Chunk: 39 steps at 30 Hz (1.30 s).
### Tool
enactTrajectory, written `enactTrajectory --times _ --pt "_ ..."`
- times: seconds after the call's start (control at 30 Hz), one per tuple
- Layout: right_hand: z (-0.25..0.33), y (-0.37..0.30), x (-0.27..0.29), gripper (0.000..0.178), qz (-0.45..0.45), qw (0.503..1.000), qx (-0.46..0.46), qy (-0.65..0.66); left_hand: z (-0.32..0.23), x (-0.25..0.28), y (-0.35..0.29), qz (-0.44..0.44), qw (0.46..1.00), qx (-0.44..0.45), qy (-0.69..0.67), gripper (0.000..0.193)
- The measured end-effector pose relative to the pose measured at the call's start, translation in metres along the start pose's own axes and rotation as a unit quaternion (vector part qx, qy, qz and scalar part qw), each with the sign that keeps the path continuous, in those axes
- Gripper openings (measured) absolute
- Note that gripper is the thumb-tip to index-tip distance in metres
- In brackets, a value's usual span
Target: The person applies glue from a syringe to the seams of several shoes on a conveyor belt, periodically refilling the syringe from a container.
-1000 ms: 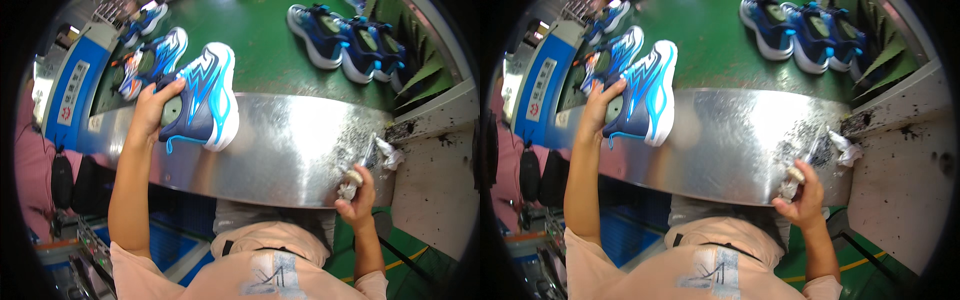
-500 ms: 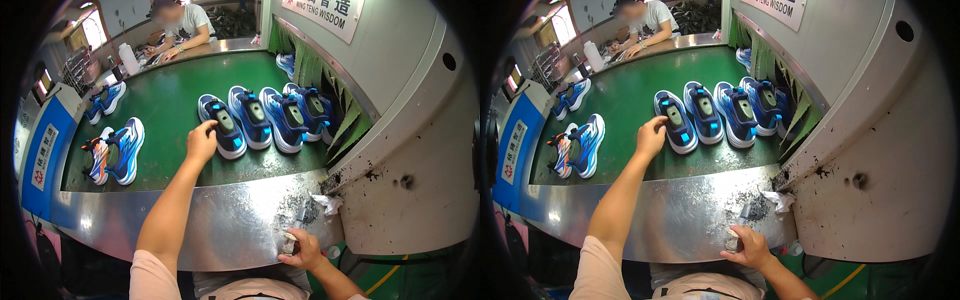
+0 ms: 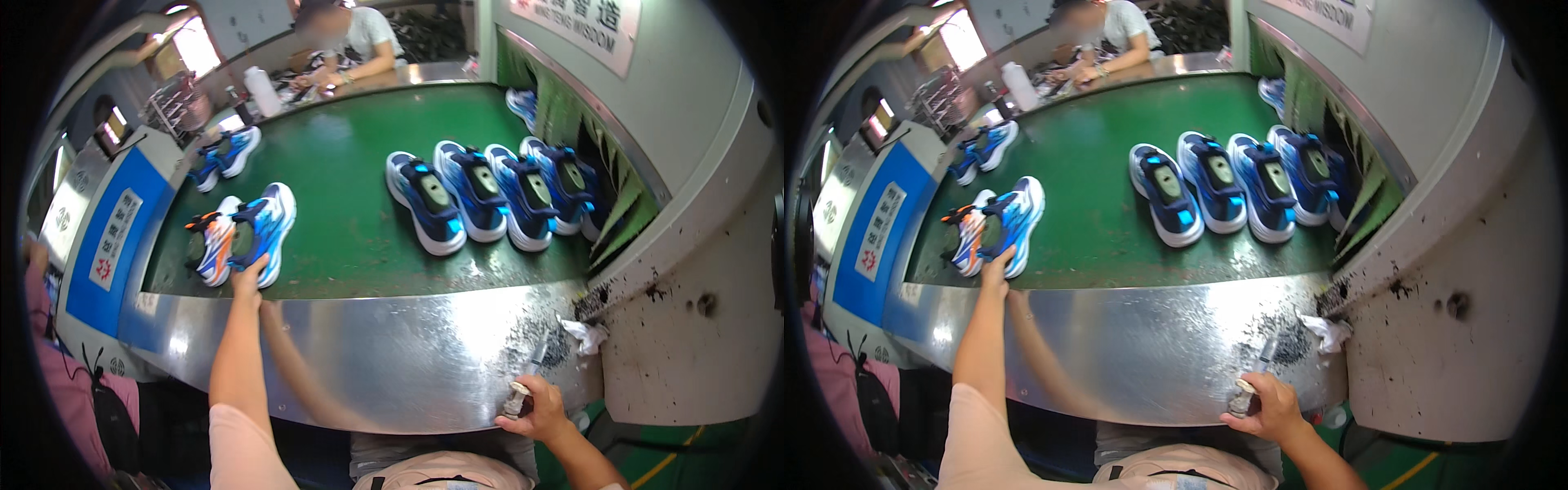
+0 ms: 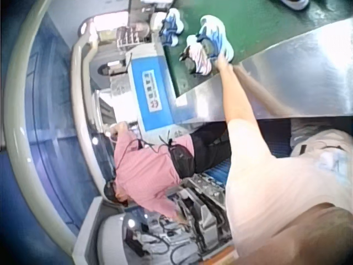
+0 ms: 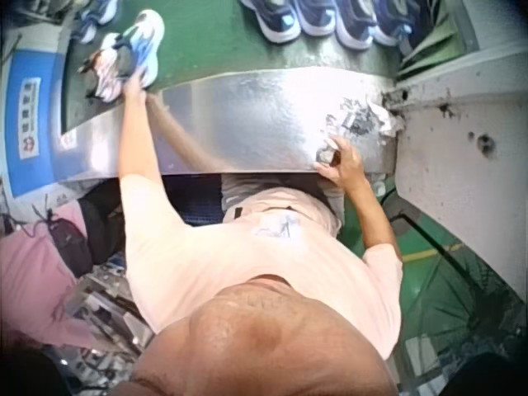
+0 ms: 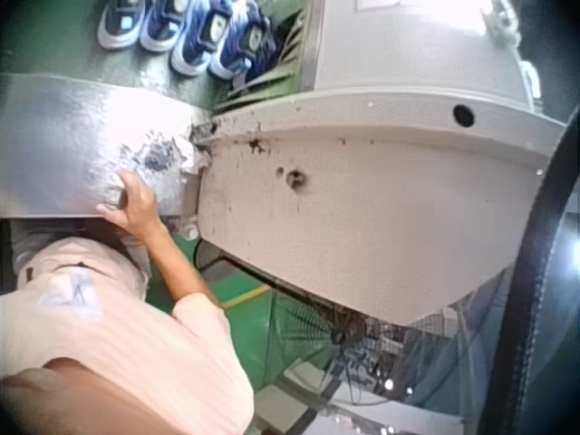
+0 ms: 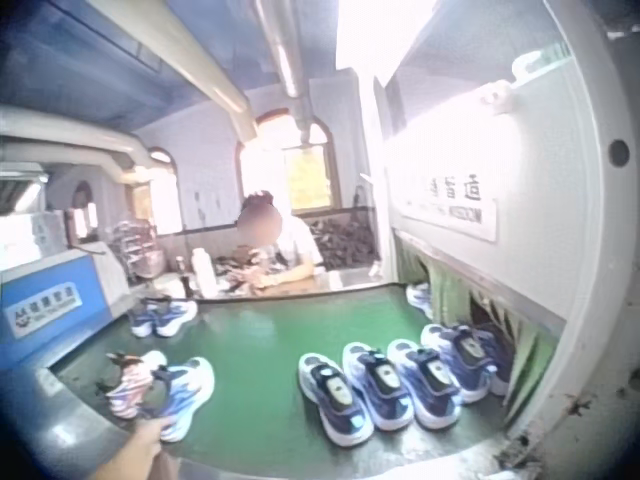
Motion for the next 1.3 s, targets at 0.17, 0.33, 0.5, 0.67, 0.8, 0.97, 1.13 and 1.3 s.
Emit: enactTrajectory --times 0.17,0.33,0.5,0.67,0.8,0.97,1.13,1.3 --pt "-0.011 -0.008 -0.007 0.07 0.024 0.997 -0.07 -0.007 -0.044 -0.024 -0.047 0.043 0.986 -0.021 0.158 0.065" --pt "-0.008 -0.003 -0.008 0.071 0.015 0.998 -0.059 0.005 -0.087 0.016 -0.135 0.058 0.97 -0.067 0.227 0.062" --pt "-0.005 -0.006 -0.011 0.072 0.022 0.997 -0.076 0.018 -0.078 0.048 -0.287 -0.024 0.97 -0.123 0.21 0.071" --pt "0.003 -0.006 -0.014 0.07 0.036 0.99 -0.125 0.052 -0.134 0.015 -0.376 0.37 0.871 -0.177 0.27 0.077" --pt "0.0 -0.029 0.004 0.066 0.07 0.976 -0.198 0.048 -0.237 -0.035 -0.324 0.362 0.725 -0.477 0.341 0.082" --pt "0.032 -0.011 0.019 0.072 0.0 0.882 -0.306 0.36 -0.183 -0.093 -0.307 0.555 0.654 -0.359 0.369 0.081" --pt "-0.008 -0.025 0.043 0.062 -0.092 0.777 -0.458 0.422 -0.184 -0.099 -0.345 0.508 0.666 -0.446 0.316 0.063" --pt "-0.009 -0.031 0.045 0.066 -0.065 0.877 -0.379 0.287 -0.194 -0.049 -0.386 0.414 0.696 -0.498 0.31 0.055"
Point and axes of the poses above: each hand's wrist, its own y-axis towards the middle knuckle, its own x-axis out of the back of the hand, z = x × y, the point moved 8 cm from there along y, towards the middle knuckle, and after that the axes turned 7 degrees about -z, right-handed, at the moved point
